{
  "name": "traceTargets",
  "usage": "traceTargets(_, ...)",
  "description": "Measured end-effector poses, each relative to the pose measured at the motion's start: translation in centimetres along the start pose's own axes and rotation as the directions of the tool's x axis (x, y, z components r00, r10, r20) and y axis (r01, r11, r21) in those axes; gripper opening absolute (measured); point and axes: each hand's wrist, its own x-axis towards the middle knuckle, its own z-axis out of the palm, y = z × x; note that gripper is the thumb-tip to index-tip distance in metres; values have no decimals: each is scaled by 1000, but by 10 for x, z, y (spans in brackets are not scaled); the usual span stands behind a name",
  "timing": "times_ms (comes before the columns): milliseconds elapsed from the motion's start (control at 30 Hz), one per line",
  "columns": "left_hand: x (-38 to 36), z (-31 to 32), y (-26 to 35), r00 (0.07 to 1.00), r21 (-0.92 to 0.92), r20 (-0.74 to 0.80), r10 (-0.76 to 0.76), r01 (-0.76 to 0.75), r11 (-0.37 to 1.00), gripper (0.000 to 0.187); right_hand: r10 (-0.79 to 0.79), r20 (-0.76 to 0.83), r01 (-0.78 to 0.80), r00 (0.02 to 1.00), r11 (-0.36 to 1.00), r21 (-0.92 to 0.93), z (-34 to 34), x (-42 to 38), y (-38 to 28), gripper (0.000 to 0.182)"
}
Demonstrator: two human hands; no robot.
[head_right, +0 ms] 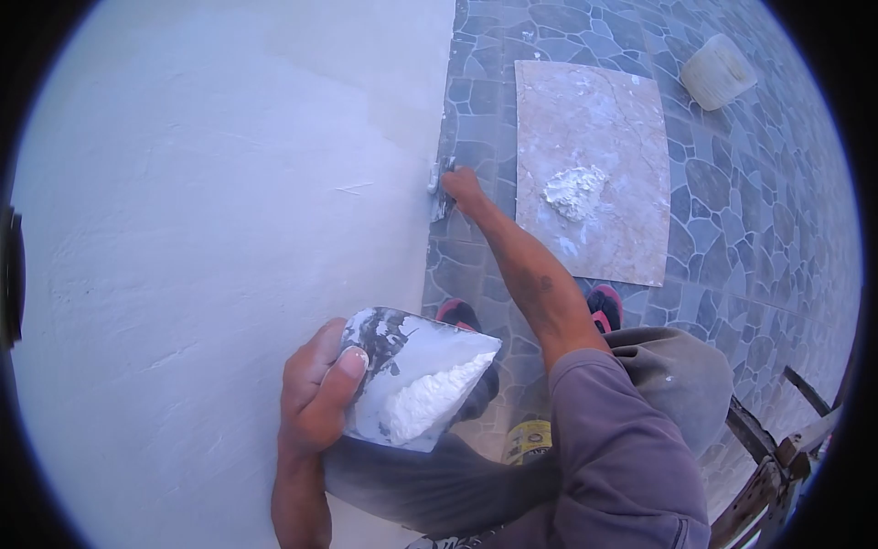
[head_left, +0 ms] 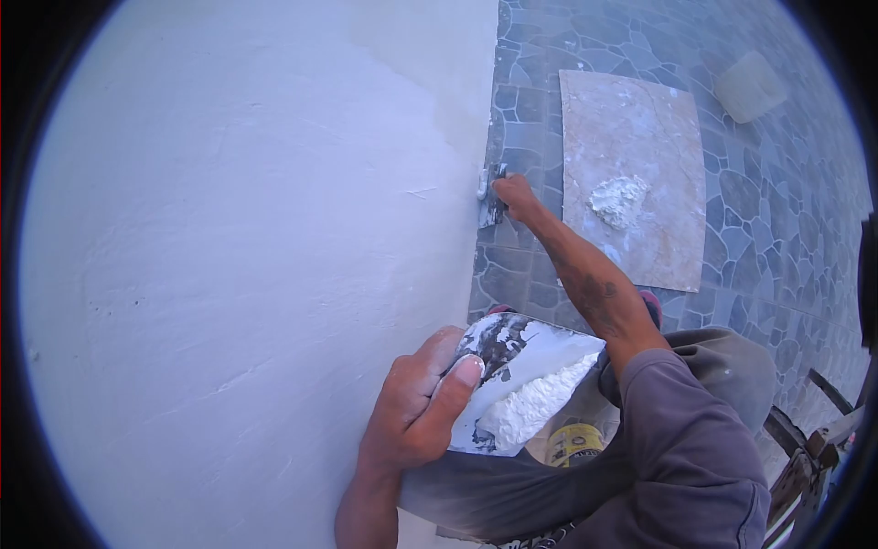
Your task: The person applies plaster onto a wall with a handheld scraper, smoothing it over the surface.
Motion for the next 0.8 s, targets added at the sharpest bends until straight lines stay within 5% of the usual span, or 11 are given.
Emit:
traceTargets(233,3,-2,-1,1000,-6,0,-6,6,1000,23,83,-101,-97,991,986,-136,16,-22,-46,17)
traceTargets(800,2,-3,3,997,54,15,77,-77,996,27,-45,20,48,999,972,-229,40,-44,-77,24)
